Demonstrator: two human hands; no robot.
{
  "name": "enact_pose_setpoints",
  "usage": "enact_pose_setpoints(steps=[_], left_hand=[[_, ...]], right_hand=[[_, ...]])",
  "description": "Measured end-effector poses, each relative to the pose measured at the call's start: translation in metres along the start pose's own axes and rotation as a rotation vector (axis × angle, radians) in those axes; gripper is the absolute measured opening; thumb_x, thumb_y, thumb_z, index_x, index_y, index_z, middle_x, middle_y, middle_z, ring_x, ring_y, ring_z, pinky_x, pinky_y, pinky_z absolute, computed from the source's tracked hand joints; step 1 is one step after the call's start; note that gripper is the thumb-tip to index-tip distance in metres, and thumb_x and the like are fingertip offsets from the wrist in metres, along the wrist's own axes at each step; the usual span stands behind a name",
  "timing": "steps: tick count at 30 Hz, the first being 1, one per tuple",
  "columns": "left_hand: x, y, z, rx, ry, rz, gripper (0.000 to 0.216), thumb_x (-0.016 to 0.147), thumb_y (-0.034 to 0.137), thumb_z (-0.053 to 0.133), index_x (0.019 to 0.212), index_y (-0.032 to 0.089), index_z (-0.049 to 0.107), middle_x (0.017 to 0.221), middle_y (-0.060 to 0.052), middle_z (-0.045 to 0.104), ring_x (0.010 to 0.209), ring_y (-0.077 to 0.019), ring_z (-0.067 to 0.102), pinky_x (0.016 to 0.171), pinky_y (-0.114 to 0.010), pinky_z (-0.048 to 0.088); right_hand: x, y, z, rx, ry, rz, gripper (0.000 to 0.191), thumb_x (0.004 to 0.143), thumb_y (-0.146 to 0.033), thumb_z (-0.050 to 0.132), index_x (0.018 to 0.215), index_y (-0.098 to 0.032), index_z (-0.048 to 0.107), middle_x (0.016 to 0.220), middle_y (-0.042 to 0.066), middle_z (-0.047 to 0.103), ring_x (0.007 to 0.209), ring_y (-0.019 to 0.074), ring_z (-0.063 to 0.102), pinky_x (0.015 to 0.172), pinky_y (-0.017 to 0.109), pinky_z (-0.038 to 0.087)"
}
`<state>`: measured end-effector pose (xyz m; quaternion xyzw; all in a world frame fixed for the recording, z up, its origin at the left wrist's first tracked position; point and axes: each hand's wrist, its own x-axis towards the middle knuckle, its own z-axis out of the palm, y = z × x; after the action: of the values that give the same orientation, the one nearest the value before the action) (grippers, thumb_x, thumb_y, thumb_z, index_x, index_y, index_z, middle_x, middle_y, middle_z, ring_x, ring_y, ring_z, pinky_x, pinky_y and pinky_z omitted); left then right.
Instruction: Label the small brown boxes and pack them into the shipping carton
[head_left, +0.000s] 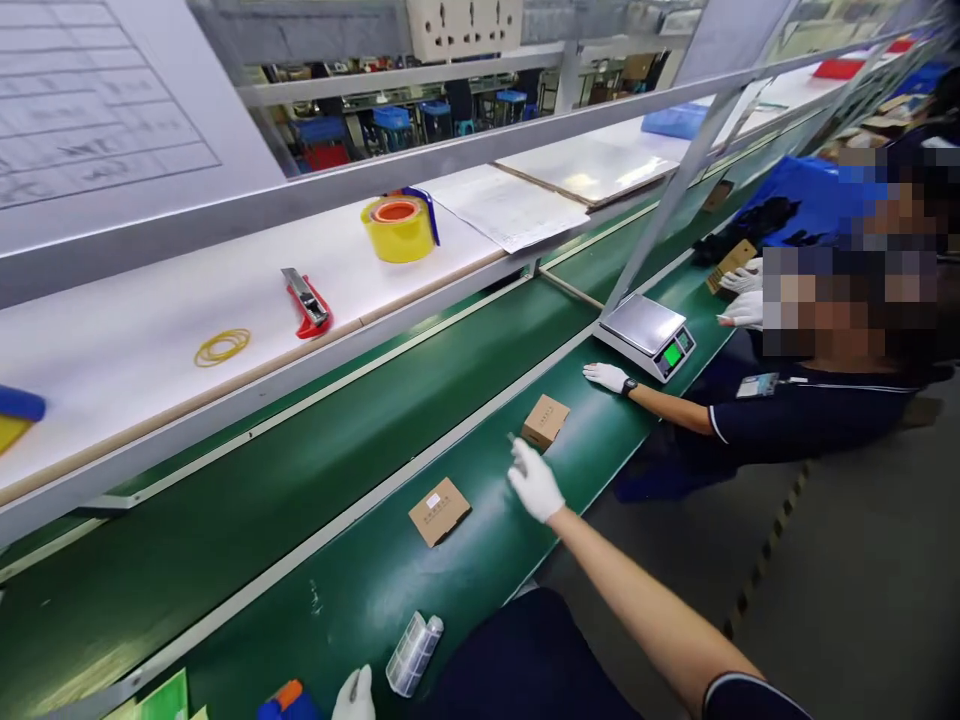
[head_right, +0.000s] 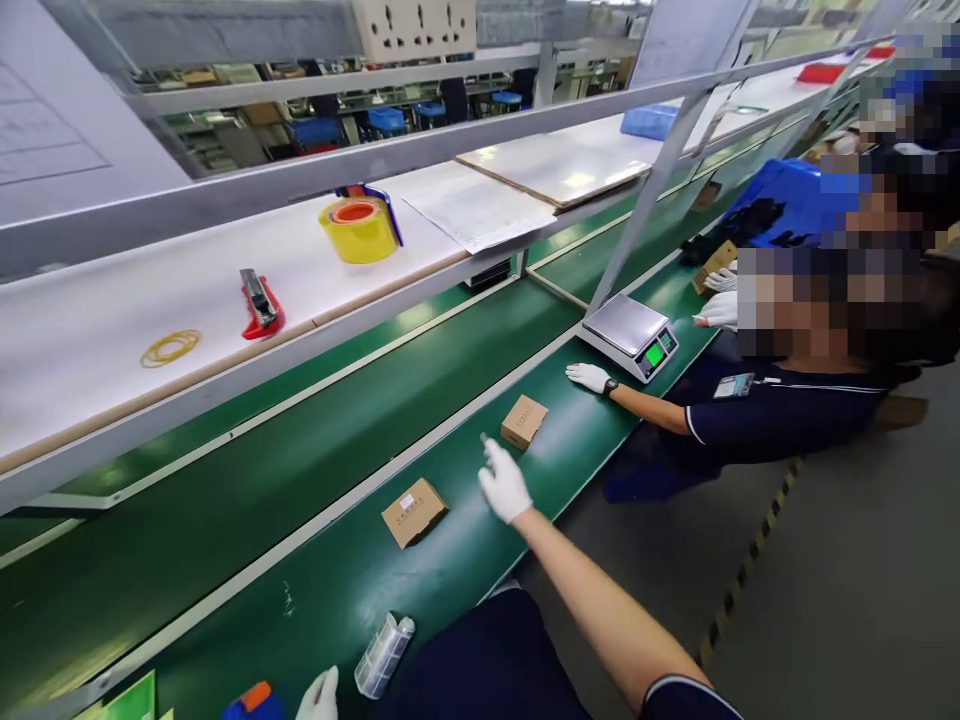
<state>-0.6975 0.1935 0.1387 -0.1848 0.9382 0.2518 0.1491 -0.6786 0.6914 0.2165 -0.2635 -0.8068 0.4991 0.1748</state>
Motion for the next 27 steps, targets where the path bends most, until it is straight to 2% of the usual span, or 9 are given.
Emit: enact_pose_setpoints(steps=[3, 6, 10, 12, 14, 18, 22, 25, 27], left_hand=[[-0.001, 0.040, -0.006, 0.063, 0.006, 0.112, 0.041, 0.088, 0.051, 0.047, 0.103, 0.022, 0.073, 0.113, -0.010, 0.078, 0.121, -0.0318, 0.070, 0.108, -0.041, 0.052], [-0.006, 0.104, -0.005, 0.167, -0.002, 0.365, 0.054, 0.092, 0.050, 0.047, 0.125, 0.014, 0.067, 0.135, -0.014, 0.069, 0.131, -0.0303, 0.061, 0.118, -0.042, 0.044], [-0.005, 0.200, 0.014, 0.335, -0.088, 0.703, 0.059, 0.091, 0.043, 0.057, 0.143, 0.014, 0.058, 0.152, -0.015, 0.056, 0.144, -0.0309, 0.046, 0.125, -0.043, 0.031], [-0.003, 0.236, 0.030, 0.391, -0.177, 0.752, 0.088, 0.077, 0.046, 0.076, 0.154, 0.014, 0.046, 0.163, -0.018, 0.040, 0.151, -0.0394, 0.032, 0.125, -0.050, 0.026], [-0.003, 0.259, 0.045, 0.393, -0.233, 0.742, 0.105, 0.067, 0.041, 0.085, 0.157, 0.013, 0.040, 0.165, -0.020, 0.036, 0.152, -0.0447, 0.025, 0.123, -0.055, 0.026], [-0.009, 0.273, 0.067, 0.327, -0.242, 0.725, 0.099, 0.066, 0.029, 0.083, 0.155, 0.016, 0.043, 0.157, -0.016, 0.045, 0.145, -0.0398, 0.032, 0.118, -0.048, 0.032], [-0.015, 0.270, 0.074, 0.307, -0.248, 0.706, 0.098, 0.067, 0.031, 0.081, 0.155, 0.019, 0.041, 0.155, -0.015, 0.046, 0.141, -0.0386, 0.035, 0.115, -0.049, 0.037], [-0.015, 0.269, 0.076, 0.306, -0.256, 0.694, 0.100, 0.066, 0.032, 0.082, 0.156, 0.020, 0.040, 0.156, -0.014, 0.045, 0.143, -0.0390, 0.033, 0.115, -0.051, 0.037], [-0.013, 0.268, 0.076, 0.299, -0.264, 0.696, 0.099, 0.066, 0.031, 0.082, 0.155, 0.020, 0.041, 0.156, -0.014, 0.044, 0.144, -0.0390, 0.032, 0.117, -0.052, 0.036]], right_hand=[[0.091, 0.044, -0.066, -0.191, 0.114, -0.047, 0.072, 0.089, -0.022, 0.050, 0.159, -0.009, 0.036, 0.155, 0.019, 0.045, 0.143, 0.0272, 0.043, 0.123, 0.045, 0.033], [0.148, 0.095, -0.100, -0.276, 0.028, -0.021, 0.090, 0.081, -0.024, 0.064, 0.161, -0.002, 0.027, 0.162, 0.024, 0.032, 0.153, 0.0327, 0.028, 0.126, 0.047, 0.024], [0.166, 0.141, -0.092, -0.250, -0.085, 0.070, 0.104, 0.079, -0.032, 0.071, 0.162, 0.002, 0.018, 0.162, 0.030, 0.028, 0.153, 0.0360, 0.028, 0.125, 0.048, 0.025], [0.158, 0.144, -0.077, -0.243, -0.113, 0.046, 0.106, 0.079, -0.036, 0.072, 0.164, -0.001, 0.017, 0.160, 0.029, 0.032, 0.150, 0.0354, 0.033, 0.124, 0.047, 0.027], [0.145, 0.136, -0.057, -0.236, -0.154, 0.003, 0.109, 0.079, -0.040, 0.072, 0.165, -0.004, 0.016, 0.158, 0.027, 0.034, 0.149, 0.0348, 0.035, 0.124, 0.047, 0.029], [0.109, 0.104, -0.007, -0.230, -0.223, -0.014, 0.109, 0.081, -0.050, 0.070, 0.165, -0.010, 0.015, 0.159, 0.023, 0.035, 0.148, 0.0342, 0.035, 0.123, 0.048, 0.031], [0.074, 0.076, 0.038, -0.259, -0.289, 0.055, 0.105, 0.083, -0.055, 0.068, 0.166, -0.016, 0.016, 0.161, 0.021, 0.034, 0.146, 0.0361, 0.038, 0.120, 0.051, 0.036], [0.058, 0.065, 0.055, -0.270, -0.318, 0.045, 0.102, 0.084, -0.055, 0.067, 0.166, -0.019, 0.018, 0.161, 0.018, 0.036, 0.144, 0.0375, 0.040, 0.118, 0.052, 0.038], [0.055, 0.061, 0.055, -0.252, -0.325, 0.020, 0.099, 0.085, -0.053, 0.066, 0.166, -0.021, 0.018, 0.159, 0.017, 0.038, 0.142, 0.0370, 0.041, 0.117, 0.053, 0.039]])
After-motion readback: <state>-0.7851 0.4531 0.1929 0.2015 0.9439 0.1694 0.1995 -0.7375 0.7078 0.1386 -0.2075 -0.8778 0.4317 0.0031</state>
